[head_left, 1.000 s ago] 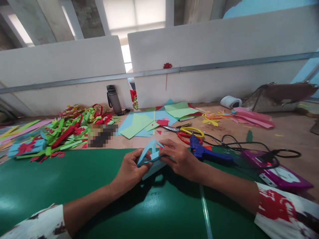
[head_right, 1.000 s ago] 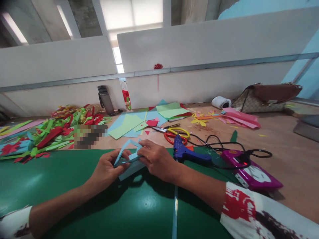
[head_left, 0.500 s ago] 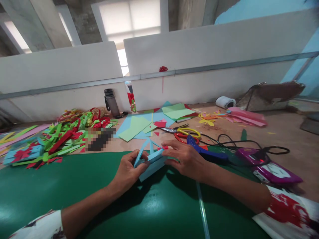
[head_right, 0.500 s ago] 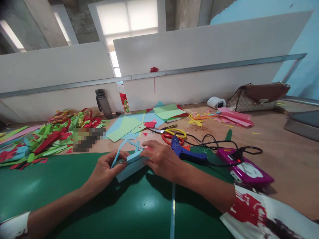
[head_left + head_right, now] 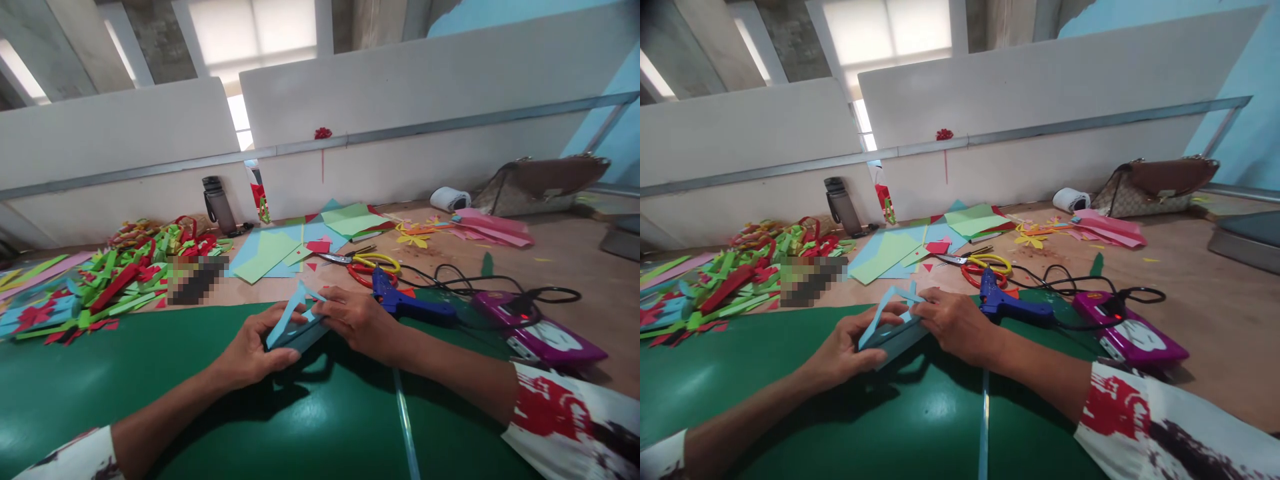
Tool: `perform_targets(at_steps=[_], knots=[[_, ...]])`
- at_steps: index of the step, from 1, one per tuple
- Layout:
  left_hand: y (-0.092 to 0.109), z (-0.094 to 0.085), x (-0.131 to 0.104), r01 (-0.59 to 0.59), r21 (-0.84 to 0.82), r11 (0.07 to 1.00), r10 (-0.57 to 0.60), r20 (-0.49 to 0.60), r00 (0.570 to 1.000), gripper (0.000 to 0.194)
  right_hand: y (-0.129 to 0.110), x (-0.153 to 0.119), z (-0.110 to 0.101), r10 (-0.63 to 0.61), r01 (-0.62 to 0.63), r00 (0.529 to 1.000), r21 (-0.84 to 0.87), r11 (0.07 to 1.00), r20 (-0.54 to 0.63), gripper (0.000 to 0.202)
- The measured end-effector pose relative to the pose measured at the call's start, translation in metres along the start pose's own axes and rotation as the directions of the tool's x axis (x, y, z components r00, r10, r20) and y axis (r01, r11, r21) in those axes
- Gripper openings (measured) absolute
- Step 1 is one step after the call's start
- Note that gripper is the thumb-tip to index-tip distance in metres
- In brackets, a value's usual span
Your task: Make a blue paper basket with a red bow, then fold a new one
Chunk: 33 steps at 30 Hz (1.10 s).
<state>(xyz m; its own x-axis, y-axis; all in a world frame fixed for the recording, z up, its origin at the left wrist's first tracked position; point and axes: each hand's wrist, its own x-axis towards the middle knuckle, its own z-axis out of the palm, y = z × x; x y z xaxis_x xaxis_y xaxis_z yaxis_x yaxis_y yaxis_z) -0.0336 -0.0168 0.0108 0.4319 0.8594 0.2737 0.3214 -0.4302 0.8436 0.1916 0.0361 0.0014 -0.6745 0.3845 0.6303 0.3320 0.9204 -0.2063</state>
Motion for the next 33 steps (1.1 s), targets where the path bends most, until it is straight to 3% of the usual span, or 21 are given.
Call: perform_targets(at_steps=[4, 7, 10, 14, 17, 19, 21, 25, 28, 33], knots=[[-0.007, -0.012, -0.003, -0.079, 0.066, 0.995, 0.069, 0.148, 0.987, 0.057, 0.000, 0.000, -0.001, 0.046, -0.051, 0.998, 0.104, 0.993, 0.049, 0.027], [-0.007, -0.016, -0.005, -0.080, 0.109, 0.991, 0.056, 0.210, 0.976, 0.072, -0.002, 0.003, -0.005, 0.164, -0.172, 0.984, 0.158, 0.972, 0.065, 0.039], [-0.004, -0.014, -0.006, -0.001, 0.084, 0.996, -0.011, 0.144, 0.990, 0.069, -0.007, 0.007, -0.009, 0.310, -0.311, 0.950, 0.195, 0.930, 0.035, 0.034], [-0.001, -0.009, -0.005, 0.151, -0.004, 0.989, -0.151, 0.054, 0.987, 0.063, -0.012, 0.013, -0.015, 0.371, -0.365, 0.928, 0.236, 0.901, 0.016, 0.027], [0.005, -0.006, -0.005, 0.219, -0.228, 0.949, -0.209, 0.064, 0.976, 0.067, -0.014, 0.017, -0.018, 0.382, -0.370, 0.924, 0.255, 0.893, 0.002, 0.022], [0.010, -0.004, -0.004, 0.260, -0.483, 0.836, -0.223, 0.133, 0.966, 0.072, -0.015, 0.018, -0.020, 0.371, -0.355, 0.928, 0.255, 0.900, -0.020, 0.021], [0.016, -0.002, -0.002, 0.318, -0.693, 0.647, -0.233, 0.217, 0.948, 0.079, -0.014, 0.018, -0.021, 0.334, -0.314, 0.941, 0.230, 0.921, -0.055, 0.021], [0.019, 0.002, 0.002, 0.445, -0.818, 0.364, -0.329, 0.334, 0.883, 0.076, -0.014, 0.016, -0.019, 0.186, -0.176, 0.979, 0.115, 0.978, -0.085, 0.022], [0.016, 0.006, 0.004, 0.499, -0.818, 0.287, -0.342, 0.400, 0.850, 0.068, -0.016, 0.014, -0.017, 0.101, -0.099, 0.993, 0.031, 0.995, -0.058, 0.022], [0.011, 0.009, 0.006, 0.544, -0.800, 0.252, -0.288, 0.475, 0.832, 0.062, -0.023, 0.013, -0.018, 0.036, -0.031, 0.997, -0.085, 0.996, 0.061, 0.031]])
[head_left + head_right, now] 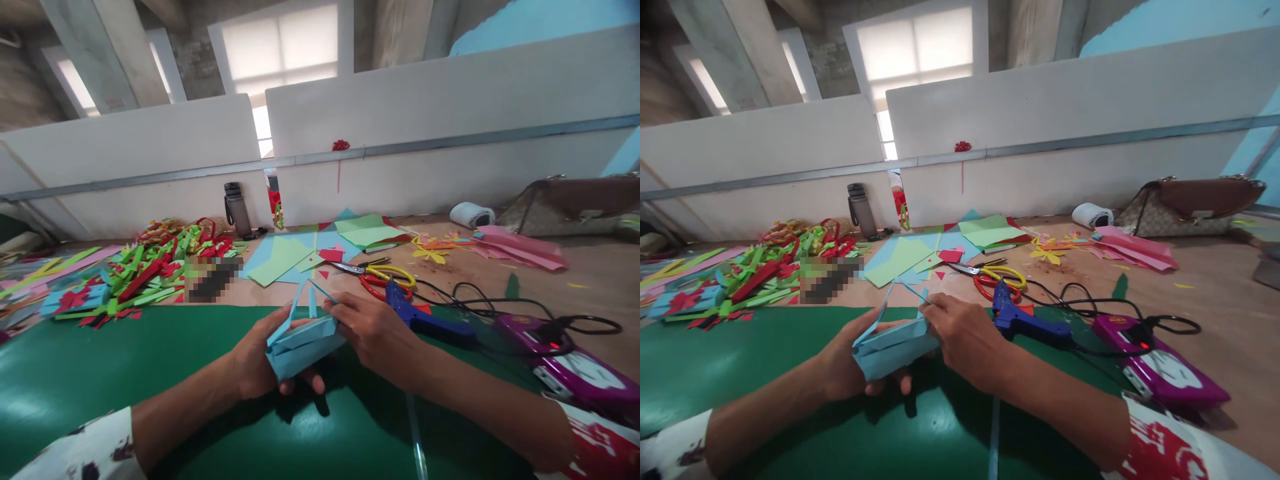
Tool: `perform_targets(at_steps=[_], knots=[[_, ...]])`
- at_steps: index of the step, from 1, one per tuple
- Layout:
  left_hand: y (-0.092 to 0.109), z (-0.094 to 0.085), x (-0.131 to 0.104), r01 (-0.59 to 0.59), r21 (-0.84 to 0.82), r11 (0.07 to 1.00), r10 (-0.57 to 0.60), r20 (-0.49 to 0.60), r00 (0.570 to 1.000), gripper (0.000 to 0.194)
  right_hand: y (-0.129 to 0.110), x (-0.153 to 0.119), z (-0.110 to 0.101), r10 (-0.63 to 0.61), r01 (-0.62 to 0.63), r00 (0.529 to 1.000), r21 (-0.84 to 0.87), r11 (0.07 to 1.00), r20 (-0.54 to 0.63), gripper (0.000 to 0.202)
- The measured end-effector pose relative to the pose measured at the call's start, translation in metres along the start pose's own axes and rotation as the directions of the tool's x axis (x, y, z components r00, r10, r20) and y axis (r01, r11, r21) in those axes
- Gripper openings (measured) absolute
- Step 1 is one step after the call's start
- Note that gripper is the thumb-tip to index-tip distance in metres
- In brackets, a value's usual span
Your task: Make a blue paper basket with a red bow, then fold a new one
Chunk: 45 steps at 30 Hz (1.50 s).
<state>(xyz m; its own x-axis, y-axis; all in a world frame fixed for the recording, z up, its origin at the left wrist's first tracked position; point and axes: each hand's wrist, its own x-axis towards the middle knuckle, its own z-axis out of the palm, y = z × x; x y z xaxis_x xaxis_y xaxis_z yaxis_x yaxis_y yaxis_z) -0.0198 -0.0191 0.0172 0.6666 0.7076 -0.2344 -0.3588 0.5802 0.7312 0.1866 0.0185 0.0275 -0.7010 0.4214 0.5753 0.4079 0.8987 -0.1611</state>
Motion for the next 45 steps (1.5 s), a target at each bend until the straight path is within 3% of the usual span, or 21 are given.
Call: perform_targets(at_steps=[5, 9, 13, 20, 25, 29, 33, 39, 45], knots=[[0.001, -0.006, 0.002, 0.029, -0.058, 0.998, -0.028, 0.023, 0.999, 0.062, -0.006, -0.003, -0.007, -0.005, -0.007, 0.974, 0.051, 0.999, 0.228, 0.060], [0.001, -0.010, 0.004, 0.053, -0.087, 0.995, -0.051, 0.025, 0.998, 0.050, -0.011, -0.001, -0.017, 0.025, -0.079, 0.946, 0.155, 0.985, 0.322, 0.051], [0.001, -0.009, 0.005, 0.062, -0.083, 0.995, -0.059, 0.043, 0.997, 0.044, -0.012, 0.003, -0.018, 0.006, -0.055, 0.977, 0.221, 0.974, 0.213, 0.034], [0.000, -0.011, 0.008, 0.132, -0.012, 0.991, -0.130, 0.104, 0.986, 0.049, -0.009, 0.001, -0.005, -0.045, 0.030, 0.994, 0.138, 0.990, 0.103, 0.030], [0.000, -0.019, 0.011, 0.206, 0.007, 0.979, -0.204, 0.182, 0.962, 0.059, -0.003, 0.000, -0.001, -0.060, 0.048, 0.993, 0.117, 0.992, 0.103, 0.031], [0.004, -0.019, 0.012, 0.238, 0.031, 0.971, -0.239, 0.244, 0.940, 0.055, 0.000, 0.000, -0.001, -0.058, 0.046, 0.991, 0.098, 0.994, 0.120, 0.032], [0.004, -0.017, 0.014, 0.226, 0.023, 0.974, -0.224, 0.262, 0.939, 0.051, 0.002, 0.000, 0.000, -0.066, 0.061, 0.995, 0.074, 0.995, 0.073, 0.033], [-0.001, -0.021, 0.017, 0.179, -0.133, 0.975, -0.136, 0.278, 0.951, 0.053, 0.005, 0.002, -0.007, -0.083, 0.094, 0.986, 0.072, 0.993, -0.145, 0.026], [-0.004, -0.023, 0.018, 0.197, -0.222, 0.955, -0.122, 0.310, 0.943, 0.055, 0.007, 0.001, -0.010, -0.068, 0.075, 0.993, 0.065, 0.995, -0.101, 0.028]])
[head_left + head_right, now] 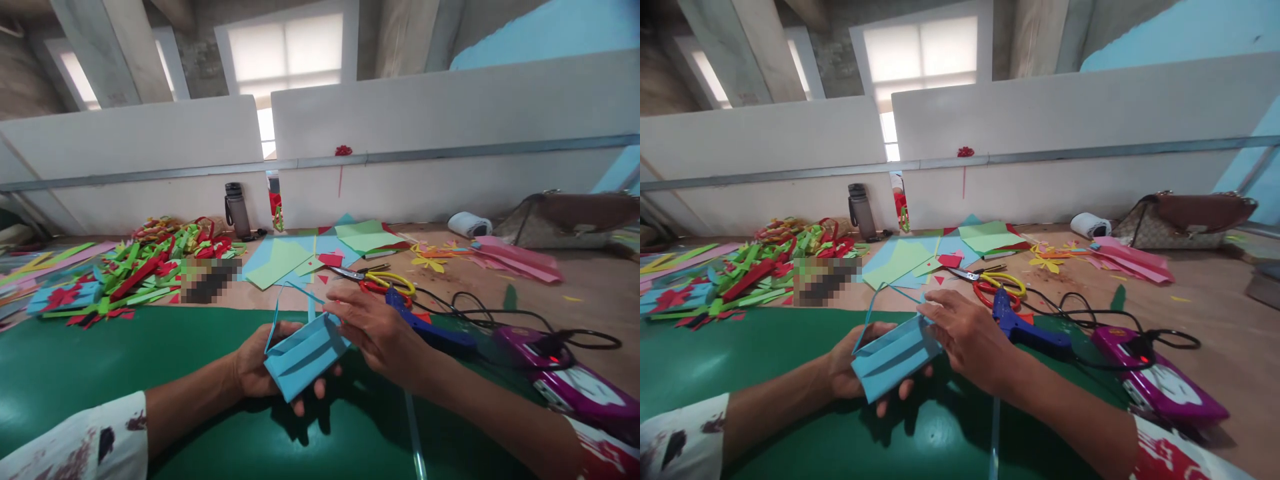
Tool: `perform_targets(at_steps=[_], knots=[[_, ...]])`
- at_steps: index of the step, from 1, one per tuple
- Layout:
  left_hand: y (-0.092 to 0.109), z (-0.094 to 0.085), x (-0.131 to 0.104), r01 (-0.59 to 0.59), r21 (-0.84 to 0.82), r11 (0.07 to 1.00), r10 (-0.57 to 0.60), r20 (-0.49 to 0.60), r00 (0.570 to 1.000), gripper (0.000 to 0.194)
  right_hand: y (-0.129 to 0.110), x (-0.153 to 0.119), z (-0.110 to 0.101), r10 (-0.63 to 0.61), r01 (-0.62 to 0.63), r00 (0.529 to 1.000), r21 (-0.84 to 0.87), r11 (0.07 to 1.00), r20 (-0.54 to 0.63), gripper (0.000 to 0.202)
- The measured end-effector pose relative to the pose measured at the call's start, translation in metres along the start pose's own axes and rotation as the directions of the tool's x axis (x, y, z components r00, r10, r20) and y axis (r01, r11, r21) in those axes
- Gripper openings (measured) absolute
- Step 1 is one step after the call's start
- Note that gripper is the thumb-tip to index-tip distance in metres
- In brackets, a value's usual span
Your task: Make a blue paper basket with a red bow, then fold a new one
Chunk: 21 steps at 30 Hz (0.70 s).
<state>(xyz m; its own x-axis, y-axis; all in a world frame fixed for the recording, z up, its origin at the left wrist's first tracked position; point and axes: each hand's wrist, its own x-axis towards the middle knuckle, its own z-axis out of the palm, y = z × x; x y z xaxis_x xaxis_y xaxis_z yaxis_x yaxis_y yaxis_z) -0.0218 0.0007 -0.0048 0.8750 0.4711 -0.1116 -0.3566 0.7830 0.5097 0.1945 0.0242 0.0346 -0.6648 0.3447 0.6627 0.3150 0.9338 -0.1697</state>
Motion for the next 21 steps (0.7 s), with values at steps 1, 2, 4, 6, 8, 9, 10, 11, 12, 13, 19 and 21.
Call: perform_targets(at_steps=[1, 2, 4, 6, 8, 9, 10, 11, 12, 13, 19, 21], knots=[[0.000, 0.000, 0.000, 0.004, -0.004, 1.000, -0.004, 0.006, 1.000, 0.055, 0.000, 0.000, 0.001, -0.003, 0.003, 1.000, -0.005, 1.000, 0.023, 0.029], [0.000, -0.001, 0.001, 0.006, -0.007, 1.000, -0.006, 0.012, 1.000, 0.056, 0.000, -0.001, 0.003, -0.008, 0.008, 0.999, -0.009, 1.000, 0.043, 0.030], [0.000, -0.001, 0.001, 0.007, -0.009, 1.000, -0.007, 0.022, 1.000, 0.056, 0.000, -0.001, 0.006, -0.014, 0.014, 0.998, -0.007, 1.000, 0.068, 0.031], [0.000, -0.003, 0.001, 0.011, -0.014, 1.000, -0.011, 0.022, 1.000, 0.056, 0.000, -0.001, 0.008, -0.015, 0.015, 0.998, 0.002, 1.000, 0.059, 0.030], [0.000, -0.004, 0.001, 0.017, -0.018, 1.000, -0.017, 0.018, 1.000, 0.056, 0.000, -0.001, 0.009, -0.010, 0.010, 0.999, 0.008, 1.000, 0.041, 0.028], [0.000, -0.004, 0.000, 0.017, -0.017, 1.000, -0.017, 0.013, 1.000, 0.056, 0.000, -0.001, 0.010, -0.009, 0.009, 0.999, 0.007, 1.000, 0.032, 0.027], [-0.001, -0.004, 0.000, 0.013, -0.012, 1.000, -0.013, 0.009, 1.000, 0.057, 0.000, -0.001, 0.010, -0.010, 0.010, 1.000, 0.006, 1.000, 0.027, 0.026], [-0.001, -0.004, 0.000, 0.008, -0.001, 1.000, -0.008, 0.002, 1.000, 0.058, 0.000, -0.001, 0.012, -0.010, 0.010, 1.000, 0.005, 1.000, 0.023, 0.025], [-0.001, -0.004, 0.000, 0.002, 0.014, 1.000, -0.002, -0.005, 1.000, 0.057, 0.000, -0.002, 0.013, -0.009, 0.009, 1.000, 0.003, 1.000, 0.020, 0.024], [-0.001, -0.003, -0.001, -0.005, 0.034, 0.999, 0.006, -0.011, 1.000, 0.056, 0.000, -0.002, 0.014, -0.008, 0.008, 1.000, 0.003, 1.000, 0.019, 0.024], [-0.003, 0.000, -0.002, -0.046, 0.114, 0.992, 0.046, -0.003, 0.999, 0.048, -0.004, 0.000, 0.008, -0.010, 0.010, 1.000, -0.013, 1.000, 0.001, 0.027], [-0.004, -0.001, -0.002, -0.052, 0.097, 0.994, 0.052, 0.002, 0.999, 0.048, -0.003, -0.001, -0.008, 0.007, -0.011, 0.999, -0.094, 0.996, -0.042, 0.029]])
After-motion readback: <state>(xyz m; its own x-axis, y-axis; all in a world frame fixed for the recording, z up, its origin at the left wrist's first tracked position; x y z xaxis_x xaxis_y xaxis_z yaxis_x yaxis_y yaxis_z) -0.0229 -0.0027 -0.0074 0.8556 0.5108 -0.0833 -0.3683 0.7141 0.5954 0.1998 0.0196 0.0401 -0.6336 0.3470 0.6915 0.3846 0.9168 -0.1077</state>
